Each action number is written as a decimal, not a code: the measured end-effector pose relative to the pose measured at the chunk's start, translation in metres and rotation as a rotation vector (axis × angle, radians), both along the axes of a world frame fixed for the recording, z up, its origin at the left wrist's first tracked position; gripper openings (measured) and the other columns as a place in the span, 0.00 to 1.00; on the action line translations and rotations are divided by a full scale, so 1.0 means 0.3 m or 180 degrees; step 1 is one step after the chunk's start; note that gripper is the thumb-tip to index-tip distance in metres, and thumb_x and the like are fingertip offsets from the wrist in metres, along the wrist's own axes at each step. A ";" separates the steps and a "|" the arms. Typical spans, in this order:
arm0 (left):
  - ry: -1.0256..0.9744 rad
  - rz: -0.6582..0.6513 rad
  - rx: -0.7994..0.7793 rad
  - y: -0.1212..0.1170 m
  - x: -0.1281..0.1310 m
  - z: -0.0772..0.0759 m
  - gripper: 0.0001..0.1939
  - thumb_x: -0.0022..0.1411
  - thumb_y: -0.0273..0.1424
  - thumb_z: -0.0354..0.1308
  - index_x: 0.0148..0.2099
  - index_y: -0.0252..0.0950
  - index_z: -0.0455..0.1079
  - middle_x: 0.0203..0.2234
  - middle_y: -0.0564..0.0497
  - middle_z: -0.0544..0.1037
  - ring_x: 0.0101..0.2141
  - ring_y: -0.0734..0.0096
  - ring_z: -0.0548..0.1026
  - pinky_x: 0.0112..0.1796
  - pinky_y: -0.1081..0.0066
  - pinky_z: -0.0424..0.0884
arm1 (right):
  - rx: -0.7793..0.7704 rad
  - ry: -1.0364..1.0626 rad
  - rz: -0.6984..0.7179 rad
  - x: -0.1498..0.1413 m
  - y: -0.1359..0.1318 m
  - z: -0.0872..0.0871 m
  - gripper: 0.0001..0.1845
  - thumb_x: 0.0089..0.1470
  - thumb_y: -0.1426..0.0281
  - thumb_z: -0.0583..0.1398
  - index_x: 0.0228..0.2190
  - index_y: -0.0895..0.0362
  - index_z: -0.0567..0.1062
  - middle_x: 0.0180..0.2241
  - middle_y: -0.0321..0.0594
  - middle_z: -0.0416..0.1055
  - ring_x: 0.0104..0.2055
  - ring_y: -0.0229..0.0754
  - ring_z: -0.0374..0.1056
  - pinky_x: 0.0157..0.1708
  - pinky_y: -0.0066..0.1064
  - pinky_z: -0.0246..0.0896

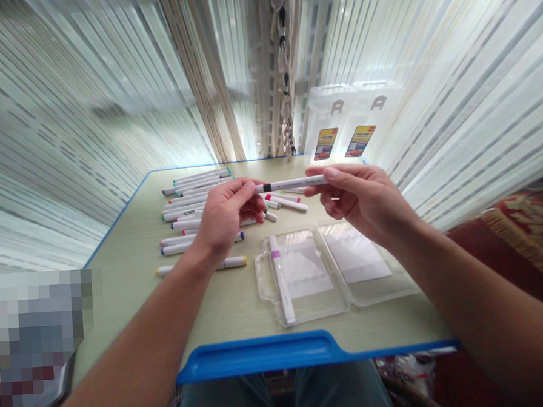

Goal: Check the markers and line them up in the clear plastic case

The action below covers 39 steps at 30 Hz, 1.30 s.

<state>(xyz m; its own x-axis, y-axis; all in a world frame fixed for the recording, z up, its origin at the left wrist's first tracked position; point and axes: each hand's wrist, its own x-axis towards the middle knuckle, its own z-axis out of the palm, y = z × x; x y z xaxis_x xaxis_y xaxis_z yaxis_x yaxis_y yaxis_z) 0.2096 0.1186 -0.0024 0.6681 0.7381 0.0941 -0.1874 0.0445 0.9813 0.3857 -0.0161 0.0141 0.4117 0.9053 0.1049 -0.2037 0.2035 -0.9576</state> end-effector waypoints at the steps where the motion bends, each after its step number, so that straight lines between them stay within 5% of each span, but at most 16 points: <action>1: -0.0008 0.0005 -0.0001 -0.001 0.000 0.001 0.08 0.63 0.31 0.60 0.39 0.31 0.76 0.22 0.51 0.76 0.21 0.73 0.74 0.24 0.73 0.73 | 0.0006 0.0004 0.0012 0.001 0.000 -0.001 0.09 0.58 0.69 0.64 0.38 0.59 0.84 0.30 0.45 0.81 0.21 0.32 0.62 0.18 0.26 0.53; 31: -0.0507 -0.0516 0.0302 -0.046 -0.023 0.039 0.14 0.61 0.30 0.64 0.50 0.37 0.79 0.34 0.47 0.83 0.24 0.75 0.74 0.30 0.71 0.73 | -0.0482 0.0573 -0.0378 0.034 0.022 0.000 0.08 0.57 0.70 0.61 0.35 0.59 0.80 0.26 0.40 0.76 0.20 0.32 0.61 0.17 0.25 0.52; 39: -0.0424 -0.0390 0.0255 -0.045 -0.020 0.042 0.13 0.61 0.31 0.64 0.48 0.37 0.79 0.34 0.47 0.83 0.24 0.75 0.75 0.29 0.71 0.73 | -0.0345 0.0388 -0.0283 0.040 0.025 -0.023 0.05 0.52 0.70 0.66 0.32 0.59 0.80 0.26 0.40 0.76 0.20 0.31 0.60 0.17 0.25 0.52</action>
